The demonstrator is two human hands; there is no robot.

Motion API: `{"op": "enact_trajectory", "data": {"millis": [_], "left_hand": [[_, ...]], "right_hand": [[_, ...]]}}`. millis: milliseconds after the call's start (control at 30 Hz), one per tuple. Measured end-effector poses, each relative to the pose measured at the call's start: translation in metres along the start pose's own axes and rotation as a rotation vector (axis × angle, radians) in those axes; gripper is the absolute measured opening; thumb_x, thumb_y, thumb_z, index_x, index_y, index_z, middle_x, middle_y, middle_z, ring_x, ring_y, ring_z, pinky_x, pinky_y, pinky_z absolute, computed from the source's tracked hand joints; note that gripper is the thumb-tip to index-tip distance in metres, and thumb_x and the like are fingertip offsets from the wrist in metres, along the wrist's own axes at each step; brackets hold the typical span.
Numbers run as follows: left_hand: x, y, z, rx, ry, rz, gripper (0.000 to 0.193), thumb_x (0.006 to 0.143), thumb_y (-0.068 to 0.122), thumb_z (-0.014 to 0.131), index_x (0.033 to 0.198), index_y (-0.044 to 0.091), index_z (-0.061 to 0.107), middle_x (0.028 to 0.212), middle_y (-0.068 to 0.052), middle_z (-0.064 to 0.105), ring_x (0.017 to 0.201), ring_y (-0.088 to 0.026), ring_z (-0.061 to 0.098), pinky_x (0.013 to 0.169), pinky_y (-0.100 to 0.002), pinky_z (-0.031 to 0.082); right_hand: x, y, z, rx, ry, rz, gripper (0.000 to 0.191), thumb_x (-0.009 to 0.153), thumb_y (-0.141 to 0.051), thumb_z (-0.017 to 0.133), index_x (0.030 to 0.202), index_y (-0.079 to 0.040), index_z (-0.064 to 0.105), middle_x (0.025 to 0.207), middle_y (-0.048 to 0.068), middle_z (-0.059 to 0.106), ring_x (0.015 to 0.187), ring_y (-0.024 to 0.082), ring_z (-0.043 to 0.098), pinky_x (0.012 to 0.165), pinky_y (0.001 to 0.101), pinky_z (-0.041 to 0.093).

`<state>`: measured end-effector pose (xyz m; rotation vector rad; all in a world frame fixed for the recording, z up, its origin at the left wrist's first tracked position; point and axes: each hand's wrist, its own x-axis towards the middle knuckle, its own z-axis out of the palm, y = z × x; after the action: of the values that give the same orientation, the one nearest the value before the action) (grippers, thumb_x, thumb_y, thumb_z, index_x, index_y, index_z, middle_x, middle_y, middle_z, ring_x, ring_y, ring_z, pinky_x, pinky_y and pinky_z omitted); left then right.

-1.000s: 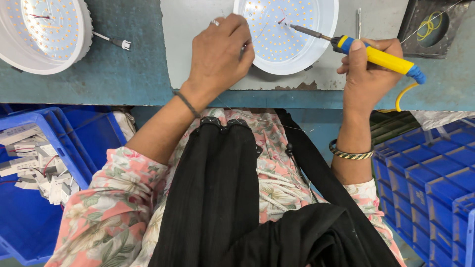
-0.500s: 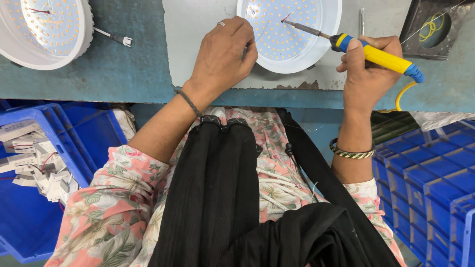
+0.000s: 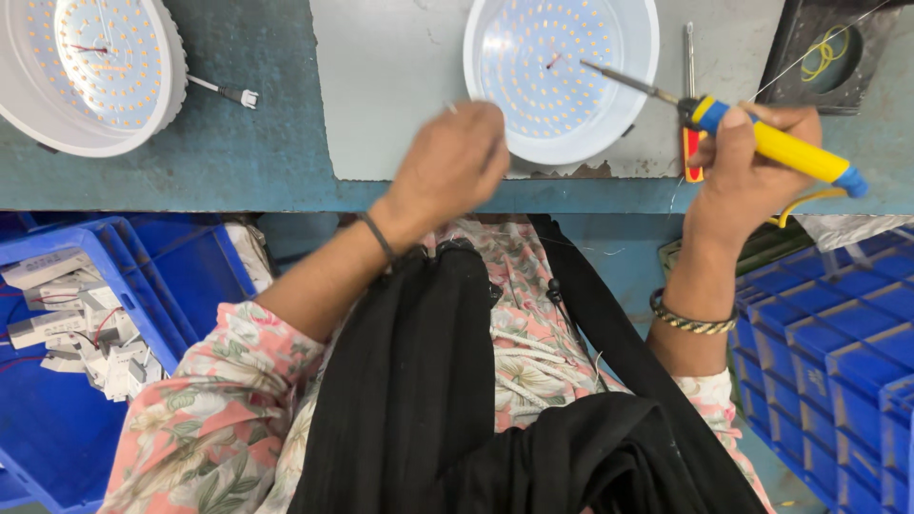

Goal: The person uses a screwdriver to open white LED light fixtures, then uses a soldering iron to attach wires to the LED boards. The person handles multiple fixtures, placing them on the table and working on each one sequentially.

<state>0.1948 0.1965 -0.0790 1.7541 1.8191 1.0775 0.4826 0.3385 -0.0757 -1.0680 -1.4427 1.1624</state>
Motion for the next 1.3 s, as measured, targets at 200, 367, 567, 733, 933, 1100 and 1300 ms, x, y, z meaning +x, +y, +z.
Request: {"op": "enact_trajectory", "data": {"millis": [200,367,567,733,933,1100,1300], "left_hand": [[0.005,0.016,-0.004,0.133,-0.028,0.039,0.011,0.091,0.013,0.071,0.095,0.004,0.067,0.100,-0.011,0.068,0.083,-0.033,0.064,0.069,-0.047,0.051],[0.034,-0.012,-0.012,0.358,0.075,0.234,0.008,0.082,0.011,0.074,0.083,0.004,0.071,0.111,-0.006,0.065,0.103,-0.028,0.055,0.080,-0.040,0.047],[0.035,-0.022,-0.001,0.354,0.051,0.282,0.005,0.079,0.008,0.073,0.078,0.003,0.072,0.116,-0.008,0.065,0.110,-0.028,0.052,0.087,-0.040,0.043],[0.033,-0.025,0.004,0.366,0.047,0.283,0.006,0.078,0.007,0.072,0.079,0.002,0.074,0.117,-0.007,0.065,0.111,-0.027,0.052,0.089,-0.040,0.044],[0.033,-0.025,0.002,0.363,0.044,0.259,0.006,0.077,0.007,0.072,0.078,0.002,0.074,0.114,-0.008,0.064,0.109,-0.028,0.052,0.088,-0.040,0.044],[0.034,-0.023,0.003,0.377,0.047,0.252,0.005,0.077,0.007,0.072,0.078,0.002,0.074,0.112,-0.007,0.064,0.109,-0.028,0.052,0.087,-0.040,0.043],[0.033,-0.023,0.003,0.375,0.066,0.271,0.006,0.075,0.004,0.071,0.079,0.002,0.073,0.112,-0.008,0.063,0.110,-0.028,0.052,0.089,-0.040,0.043]], "right_hand": [[-0.026,-0.008,-0.005,-0.127,0.046,-0.016,0.020,0.112,-0.006,0.071,0.110,0.001,0.052,0.090,0.009,0.060,0.063,0.011,0.054,0.062,0.0235,0.049],[-0.038,-0.004,0.009,-0.176,-0.028,-0.018,0.025,0.112,-0.008,0.075,0.110,0.001,0.052,0.086,0.007,0.055,0.062,0.009,0.051,0.061,0.0222,0.044],[-0.042,-0.002,0.019,-0.205,-0.113,-0.069,0.027,0.117,-0.008,0.076,0.116,0.003,0.052,0.099,0.007,0.056,0.072,0.009,0.051,0.071,0.0228,0.048],[-0.039,-0.002,0.024,-0.181,-0.099,-0.018,0.027,0.110,-0.010,0.076,0.116,0.001,0.052,0.097,0.006,0.057,0.071,0.008,0.054,0.068,0.0214,0.047],[-0.036,-0.002,0.027,-0.210,-0.122,-0.073,0.027,0.113,-0.009,0.077,0.113,0.003,0.053,0.102,0.006,0.057,0.087,0.009,0.053,0.082,0.0224,0.047],[-0.034,0.001,0.026,-0.187,-0.126,-0.051,0.027,0.112,-0.010,0.077,0.117,0.002,0.053,0.100,0.005,0.056,0.086,0.009,0.053,0.082,0.0221,0.047],[-0.032,0.002,0.028,-0.175,-0.136,-0.072,0.027,0.114,-0.008,0.077,0.114,0.003,0.052,0.105,0.006,0.056,0.087,0.009,0.052,0.086,0.0227,0.048]]}}
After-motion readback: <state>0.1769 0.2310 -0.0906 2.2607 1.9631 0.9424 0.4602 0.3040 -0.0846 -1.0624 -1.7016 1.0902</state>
